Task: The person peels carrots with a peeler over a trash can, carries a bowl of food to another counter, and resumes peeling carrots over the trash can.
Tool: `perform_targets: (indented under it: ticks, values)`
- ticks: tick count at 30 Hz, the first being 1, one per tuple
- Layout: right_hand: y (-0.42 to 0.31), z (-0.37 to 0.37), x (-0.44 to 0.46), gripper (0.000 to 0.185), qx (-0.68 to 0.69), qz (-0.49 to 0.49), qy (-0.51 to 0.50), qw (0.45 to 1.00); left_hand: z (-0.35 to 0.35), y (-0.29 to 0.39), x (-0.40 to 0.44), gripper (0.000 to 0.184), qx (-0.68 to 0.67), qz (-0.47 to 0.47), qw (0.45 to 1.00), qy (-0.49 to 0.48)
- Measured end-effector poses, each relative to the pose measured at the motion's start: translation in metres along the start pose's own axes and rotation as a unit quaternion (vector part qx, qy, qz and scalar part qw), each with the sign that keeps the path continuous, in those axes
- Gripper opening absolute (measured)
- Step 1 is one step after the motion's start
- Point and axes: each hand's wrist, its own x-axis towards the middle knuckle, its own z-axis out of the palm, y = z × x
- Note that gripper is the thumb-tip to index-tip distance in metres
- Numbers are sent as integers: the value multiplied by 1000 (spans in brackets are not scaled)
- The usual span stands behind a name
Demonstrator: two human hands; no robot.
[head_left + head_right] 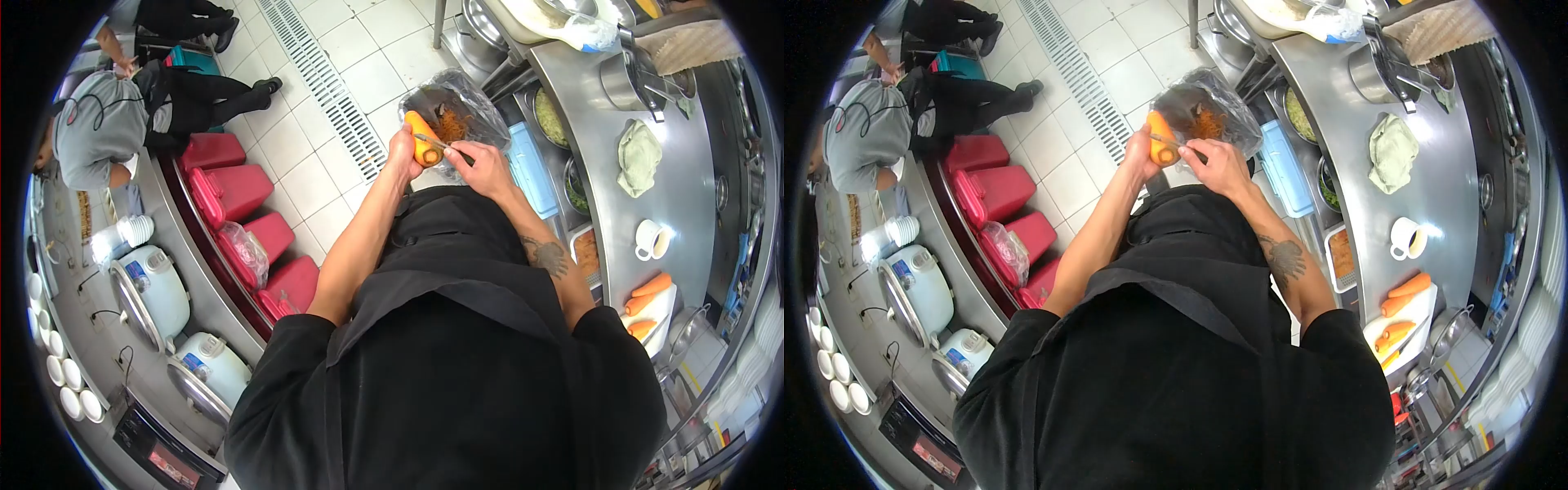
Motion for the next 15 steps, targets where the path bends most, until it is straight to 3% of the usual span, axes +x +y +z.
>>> perform_targets:
  ticks: [4, 11, 15]
  values:
    - [-7, -10, -6, 34, -10, 15, -15, 1000, 1, 1, 7, 45, -15, -11, 999, -35]
    - [3, -9, -7, 35, -2, -18, -9, 1000, 8, 1, -2, 46, 17, 13, 1000, -9]
    - [11, -5, 3, 34, 99, 47, -62, 992, 3, 3, -7, 46, 66, 8, 998, -21]
